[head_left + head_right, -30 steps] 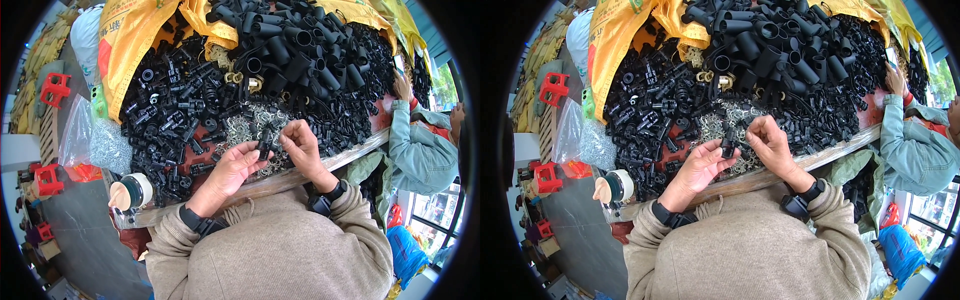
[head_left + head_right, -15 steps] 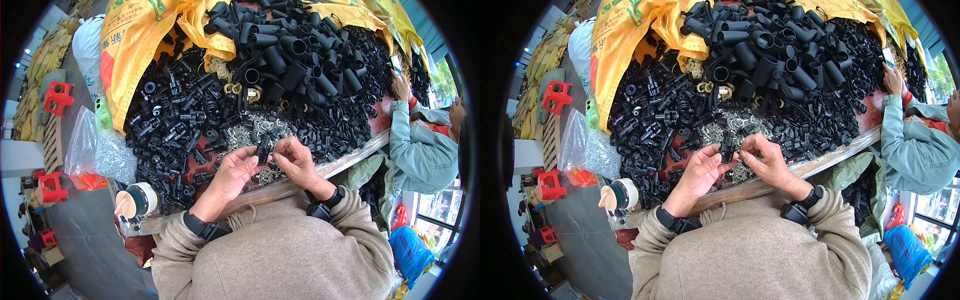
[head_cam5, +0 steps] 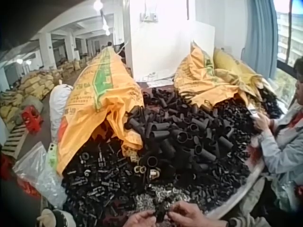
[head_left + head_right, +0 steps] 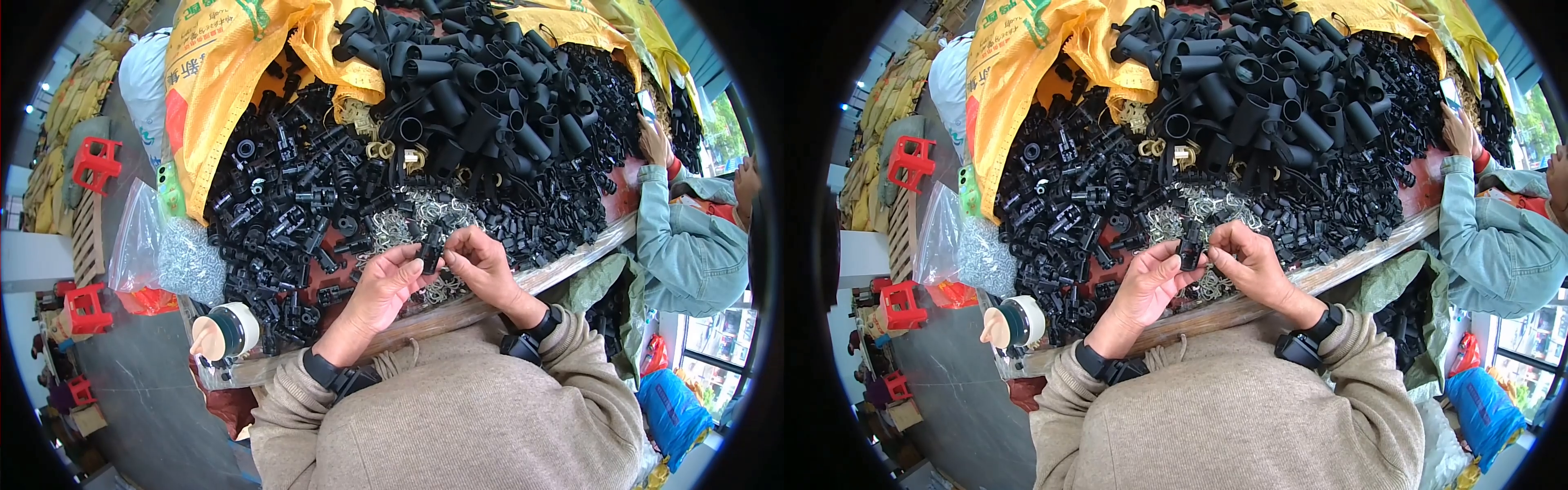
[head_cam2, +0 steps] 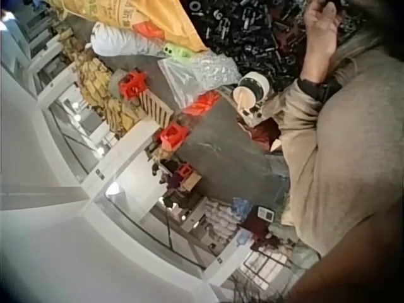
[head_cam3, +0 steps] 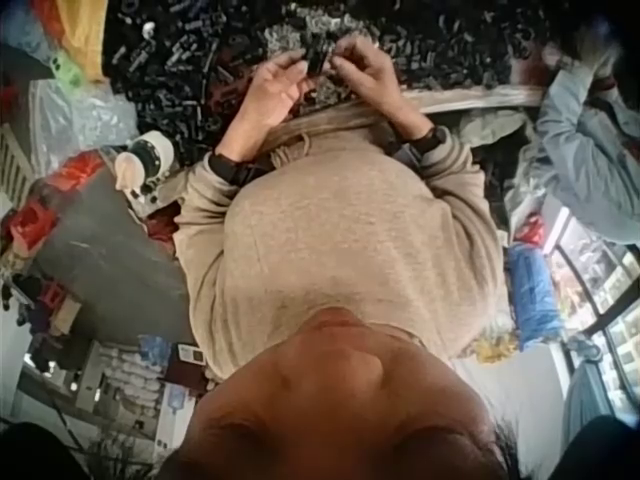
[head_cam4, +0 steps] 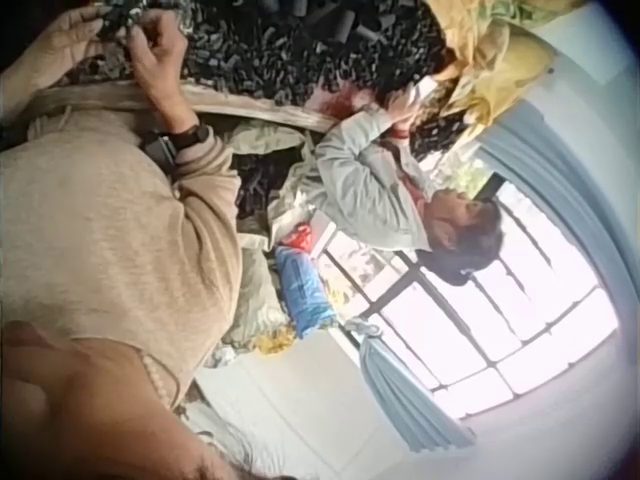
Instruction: The person picks up a black plastic component and a small metal clip, fits the clip into the component, and then slides a larger black plastic sleeve over the assembly, repeating the process for multiple units.
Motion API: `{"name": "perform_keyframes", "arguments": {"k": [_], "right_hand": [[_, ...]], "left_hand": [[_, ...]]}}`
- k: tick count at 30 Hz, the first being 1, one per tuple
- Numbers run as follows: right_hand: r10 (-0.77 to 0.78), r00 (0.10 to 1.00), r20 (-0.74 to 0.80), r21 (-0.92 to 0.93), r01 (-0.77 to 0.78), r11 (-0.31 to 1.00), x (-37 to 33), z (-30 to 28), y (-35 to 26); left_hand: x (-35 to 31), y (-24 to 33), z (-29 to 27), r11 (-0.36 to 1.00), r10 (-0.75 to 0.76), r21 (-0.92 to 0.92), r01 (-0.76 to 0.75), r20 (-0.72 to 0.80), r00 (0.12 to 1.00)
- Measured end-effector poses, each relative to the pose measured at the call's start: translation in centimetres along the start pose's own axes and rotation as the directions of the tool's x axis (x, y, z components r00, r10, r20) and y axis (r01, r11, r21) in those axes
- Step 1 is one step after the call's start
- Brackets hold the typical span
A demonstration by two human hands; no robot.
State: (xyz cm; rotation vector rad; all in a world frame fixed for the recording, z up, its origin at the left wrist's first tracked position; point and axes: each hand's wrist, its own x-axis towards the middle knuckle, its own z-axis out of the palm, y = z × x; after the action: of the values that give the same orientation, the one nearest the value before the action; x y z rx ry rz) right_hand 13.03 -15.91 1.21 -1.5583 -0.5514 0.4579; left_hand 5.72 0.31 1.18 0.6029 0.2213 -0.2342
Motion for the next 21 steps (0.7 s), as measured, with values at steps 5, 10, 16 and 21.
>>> {"name": "perform_keyframes", "arguments": {"k": [5,10,16,21], "right_hand": [[0.139,0.988,0.07,0.223,-0.151,0.963,0.1,-0.1,-0.7],[0.189,0.973,0.135,0.069,-0.2,0.977,-0.4,-0.3,-0.2],[0.102,0.995,-0.008,-0.096,-0.102,0.99,-0.4,-0.8,0.7],[0.066,0.987,-0.149,-0.02,-0.069,0.997,0.0,-0.2,-1.0]], "left_hand": [[-0.1,-0.2,-0.1,0.999,0.039,0.007,-0.039,-0.034,0.999],[-0.2,-0.5,-0.4,0.995,0.046,0.09,-0.038,-0.086,0.995],[-0.2,-0.3,-0.2,0.996,0.039,0.082,-0.03,-0.105,0.994],[-0.2,0.0,0.3,0.998,0.051,0.025,-0.049,-0.096,0.994]]}}
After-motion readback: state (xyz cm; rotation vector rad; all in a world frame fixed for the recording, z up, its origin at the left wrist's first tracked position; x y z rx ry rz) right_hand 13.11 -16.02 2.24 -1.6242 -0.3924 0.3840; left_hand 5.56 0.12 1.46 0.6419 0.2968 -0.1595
